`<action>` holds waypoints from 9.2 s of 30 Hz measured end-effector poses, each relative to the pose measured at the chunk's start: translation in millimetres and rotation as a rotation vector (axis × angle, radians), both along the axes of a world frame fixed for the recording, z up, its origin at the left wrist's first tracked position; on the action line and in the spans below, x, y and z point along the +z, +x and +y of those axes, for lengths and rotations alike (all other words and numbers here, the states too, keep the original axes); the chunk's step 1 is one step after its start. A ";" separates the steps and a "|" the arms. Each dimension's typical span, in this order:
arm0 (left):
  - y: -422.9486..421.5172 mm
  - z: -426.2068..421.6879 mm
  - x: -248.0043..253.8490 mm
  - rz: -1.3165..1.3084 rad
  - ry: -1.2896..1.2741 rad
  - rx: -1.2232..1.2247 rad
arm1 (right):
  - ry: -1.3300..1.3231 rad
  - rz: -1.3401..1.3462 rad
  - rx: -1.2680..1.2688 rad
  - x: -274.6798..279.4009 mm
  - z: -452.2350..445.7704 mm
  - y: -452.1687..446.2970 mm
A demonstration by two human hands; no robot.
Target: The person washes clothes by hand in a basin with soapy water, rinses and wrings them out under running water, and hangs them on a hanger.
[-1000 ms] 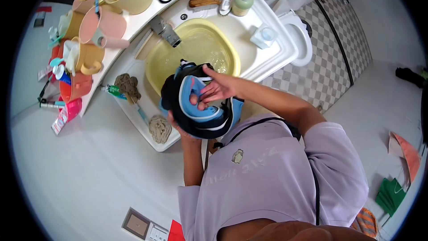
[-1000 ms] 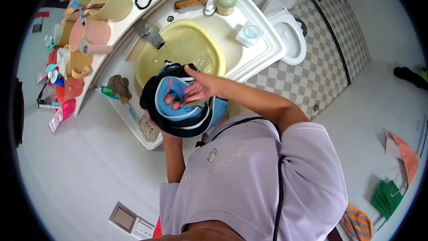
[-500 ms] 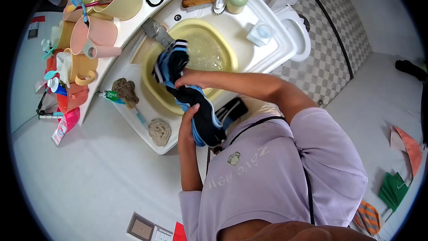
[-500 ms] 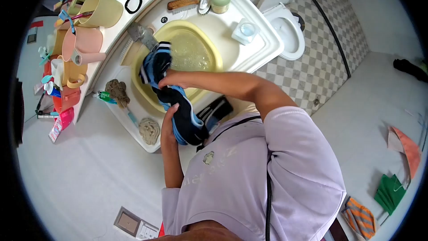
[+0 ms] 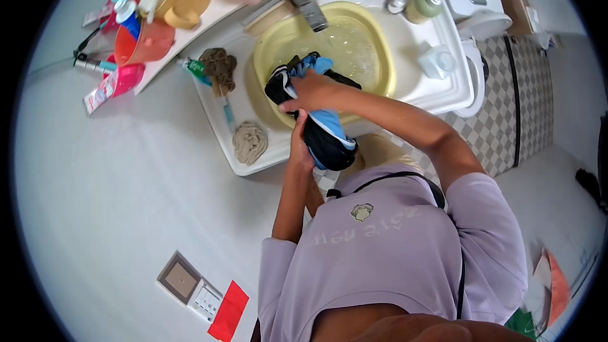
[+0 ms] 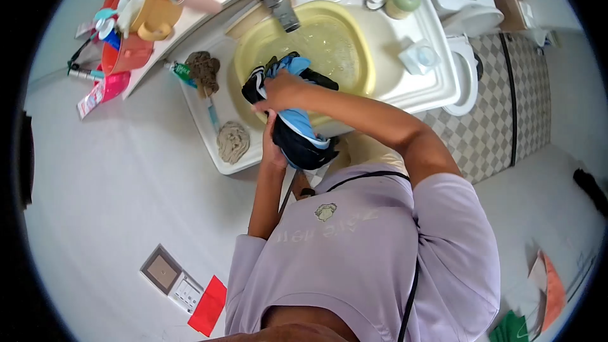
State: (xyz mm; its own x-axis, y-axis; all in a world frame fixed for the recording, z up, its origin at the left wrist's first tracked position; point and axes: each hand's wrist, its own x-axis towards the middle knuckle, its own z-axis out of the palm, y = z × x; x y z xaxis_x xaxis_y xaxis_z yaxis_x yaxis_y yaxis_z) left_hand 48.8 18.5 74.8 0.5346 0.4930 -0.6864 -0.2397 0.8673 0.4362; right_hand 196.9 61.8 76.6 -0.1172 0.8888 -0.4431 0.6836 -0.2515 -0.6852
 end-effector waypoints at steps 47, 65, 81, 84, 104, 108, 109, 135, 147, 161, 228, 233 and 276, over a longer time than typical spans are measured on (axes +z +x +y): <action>-69.9 -2.7 -0.8 -0.548 -0.205 -0.057 | -0.441 1.618 -0.866 -90.1 -35.0 10.6; -24.2 -3.6 40.2 -0.060 0.175 -0.252 | -0.055 0.536 -0.194 -22.7 61.1 56.0; -67.7 -8.8 1.5 -0.022 0.252 -0.093 | 0.551 -0.260 -0.370 -1.7 24.6 45.2; -80.4 -14.8 -5.4 -0.059 0.037 -0.025 | 1.095 -0.689 -0.291 35.4 35.2 67.2; -49.1 -43.9 34.8 -0.479 -0.142 0.025 | -0.238 0.499 -0.917 -44.5 -283.7 34.5; -16.8 -80.7 35.1 -0.402 0.007 0.106 | -0.591 0.801 -1.090 -59.2 -322.9 -6.0; -10.4 -91.3 43.6 -0.447 -0.004 0.024 | -0.646 1.008 -1.135 -66.2 -330.4 -10.1; 228.6 -524.6 1.5 -0.213 -0.310 -1.298 | 1.203 0.678 -2.634 -24.0 -856.0 35.3; 335.9 -638.5 -36.7 -0.354 0.149 -2.217 | 1.430 -0.047 -2.840 38.8 -923.1 97.6; 437.3 -844.8 5.4 -0.787 0.214 -2.391 | 0.841 -0.680 -2.896 45.9 -993.7 135.7; 608.6 -1052.8 189.3 -1.966 0.842 -1.525 | 1.819 0.587 -2.731 168.4 -1164.0 318.8; 653.1 -1028.5 160.1 -1.977 0.635 -1.806 | 1.895 -0.104 -3.082 171.4 -1143.1 341.3; 686.4 -1034.3 75.3 -2.097 1.353 -1.817 | -1.451 -1.794 -2.884 483.9 -1280.6 166.2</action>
